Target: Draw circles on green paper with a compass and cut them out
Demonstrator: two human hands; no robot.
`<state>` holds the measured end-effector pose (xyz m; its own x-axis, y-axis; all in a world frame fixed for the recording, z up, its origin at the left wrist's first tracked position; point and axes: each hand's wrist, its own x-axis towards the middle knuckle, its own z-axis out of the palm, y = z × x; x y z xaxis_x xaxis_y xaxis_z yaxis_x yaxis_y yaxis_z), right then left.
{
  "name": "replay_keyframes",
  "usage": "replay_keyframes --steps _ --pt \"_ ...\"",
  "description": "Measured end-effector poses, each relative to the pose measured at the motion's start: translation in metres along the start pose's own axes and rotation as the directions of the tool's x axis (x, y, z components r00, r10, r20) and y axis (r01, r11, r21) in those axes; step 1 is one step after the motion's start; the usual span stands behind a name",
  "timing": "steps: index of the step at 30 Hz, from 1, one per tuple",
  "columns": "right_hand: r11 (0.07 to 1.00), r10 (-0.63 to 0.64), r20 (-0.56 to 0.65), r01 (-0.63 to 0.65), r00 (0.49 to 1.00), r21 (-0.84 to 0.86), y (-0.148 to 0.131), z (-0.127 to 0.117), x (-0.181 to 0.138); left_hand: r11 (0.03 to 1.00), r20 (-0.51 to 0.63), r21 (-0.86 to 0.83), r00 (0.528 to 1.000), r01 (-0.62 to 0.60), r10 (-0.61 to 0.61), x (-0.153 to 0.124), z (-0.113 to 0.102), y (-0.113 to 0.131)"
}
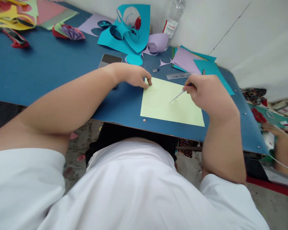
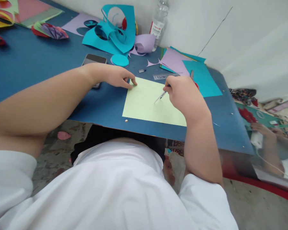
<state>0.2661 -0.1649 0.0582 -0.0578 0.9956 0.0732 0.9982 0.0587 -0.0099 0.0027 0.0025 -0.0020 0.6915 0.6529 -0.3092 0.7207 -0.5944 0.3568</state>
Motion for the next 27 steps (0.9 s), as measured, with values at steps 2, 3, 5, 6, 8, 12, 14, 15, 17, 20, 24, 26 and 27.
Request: replay_keyframes --steps 2,3,5,6,8,12,14,15,17,20,24,26,27 --pt "1.000 0.024 0.029 -0.024 0.999 -0.020 -0.001 -0.002 -0.004 1.000 -0.002 0.015 1.000 0.021 -0.021 0.000 -0.001 0.001" --pt "0.999 0.033 0.041 -0.032 0.999 -0.035 -0.001 -0.004 -0.007 1.000 -0.003 0.020 1.000 0.023 -0.023 0.000 -0.001 0.002" --pt "0.997 0.040 0.053 -0.037 0.998 -0.069 -0.003 -0.005 -0.012 1.000 -0.002 0.012 1.000 0.007 -0.007 0.000 0.000 0.002" --pt "0.996 0.037 0.055 -0.032 0.998 -0.088 -0.004 -0.005 -0.014 1.000 -0.002 0.004 1.000 -0.005 0.005 -0.001 0.000 0.002" --pt "0.991 0.021 0.062 -0.012 0.998 -0.133 -0.006 -0.005 -0.019 1.000 0.000 0.002 1.000 -0.002 0.002 -0.001 0.000 0.002" --pt "0.979 0.011 0.070 0.004 0.997 -0.206 -0.012 0.000 -0.029 0.999 -0.006 0.038 1.000 0.024 -0.024 0.000 0.000 0.003" --pt "0.982 0.016 0.047 -0.007 0.999 -0.190 -0.015 0.003 -0.034 0.998 -0.010 0.055 1.000 0.028 -0.027 0.000 0.001 0.005" --pt "0.984 0.014 0.034 -0.008 0.999 -0.176 -0.017 0.006 -0.035 0.998 -0.011 0.060 1.000 0.029 -0.028 -0.001 0.001 0.005" --pt "0.989 -0.009 0.010 0.011 1.000 -0.148 -0.018 0.010 -0.036 0.998 -0.020 0.067 1.000 0.021 -0.020 -0.002 0.002 0.005" --pt "0.991 -0.062 -0.025 0.059 0.998 -0.121 -0.015 0.018 -0.032 0.998 -0.036 0.069 0.999 0.007 -0.004 -0.001 0.003 0.002" --pt "0.996 -0.081 -0.053 0.079 0.995 -0.050 -0.019 0.021 -0.019 0.999 -0.033 0.043 0.999 -0.005 0.006 0.003 0.004 -0.003" --pt "0.999 -0.029 -0.031 0.028 0.999 -0.045 -0.027 0.017 -0.012 1.000 -0.029 0.028 1.000 -0.005 0.006 0.004 0.004 -0.005" --pt "0.998 0.012 -0.016 -0.013 1.000 -0.062 -0.032 0.014 -0.010 1.000 -0.027 0.021 1.000 -0.006 0.006 0.005 0.004 -0.005"
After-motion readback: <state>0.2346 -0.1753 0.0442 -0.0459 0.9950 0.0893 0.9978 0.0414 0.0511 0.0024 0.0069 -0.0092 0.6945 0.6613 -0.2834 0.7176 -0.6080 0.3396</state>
